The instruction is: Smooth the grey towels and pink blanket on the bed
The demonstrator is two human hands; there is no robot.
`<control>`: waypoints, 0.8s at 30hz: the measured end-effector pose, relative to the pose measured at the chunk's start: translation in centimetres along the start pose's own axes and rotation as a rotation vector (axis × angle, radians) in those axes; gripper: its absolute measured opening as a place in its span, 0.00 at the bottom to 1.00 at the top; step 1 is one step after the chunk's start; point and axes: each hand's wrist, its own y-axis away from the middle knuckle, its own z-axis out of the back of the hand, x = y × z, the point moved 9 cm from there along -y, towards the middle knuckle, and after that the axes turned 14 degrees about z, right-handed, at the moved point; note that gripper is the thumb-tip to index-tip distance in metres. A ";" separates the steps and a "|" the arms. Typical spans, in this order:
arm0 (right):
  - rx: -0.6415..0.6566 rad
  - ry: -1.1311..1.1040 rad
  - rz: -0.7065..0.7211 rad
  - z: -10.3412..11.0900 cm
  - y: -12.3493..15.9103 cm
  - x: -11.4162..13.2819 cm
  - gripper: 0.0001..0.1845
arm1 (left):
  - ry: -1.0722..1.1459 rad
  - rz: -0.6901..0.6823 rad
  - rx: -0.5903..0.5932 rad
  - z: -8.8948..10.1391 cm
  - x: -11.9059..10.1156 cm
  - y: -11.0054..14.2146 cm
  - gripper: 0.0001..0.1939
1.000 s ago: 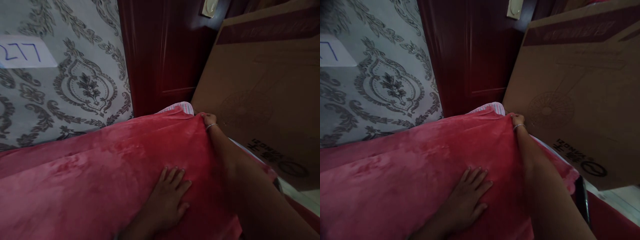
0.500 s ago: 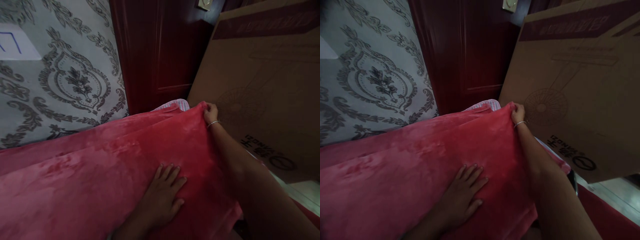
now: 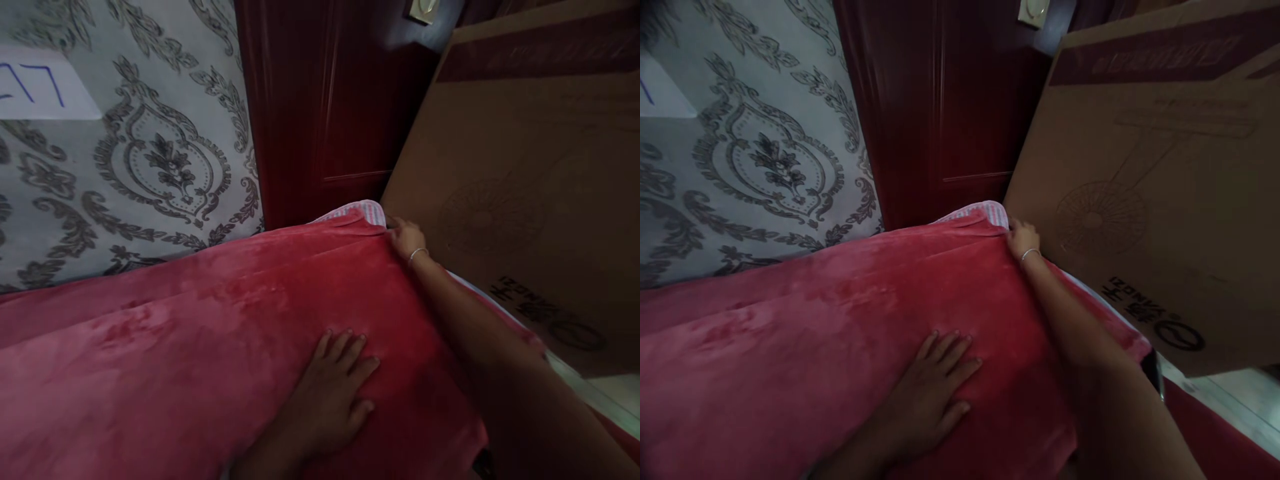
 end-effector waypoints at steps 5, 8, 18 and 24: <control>0.317 0.083 0.227 -2.9 4.4 8.4 0.35 | -0.036 0.015 0.001 0.0 0.1 -0.4 0.34; 0.475 0.036 0.145 -4.4 5.8 8.8 0.34 | -0.061 0.021 0.005 0.3 0.0 -0.6 0.33; 0.239 0.045 -0.240 1.9 8.9 -1.0 0.31 | -0.144 0.037 0.044 0.3 -0.2 -1.0 0.31; 0.218 0.055 -0.430 2.4 10.4 -4.7 0.30 | -0.150 0.027 0.025 0.5 -0.4 -0.8 0.31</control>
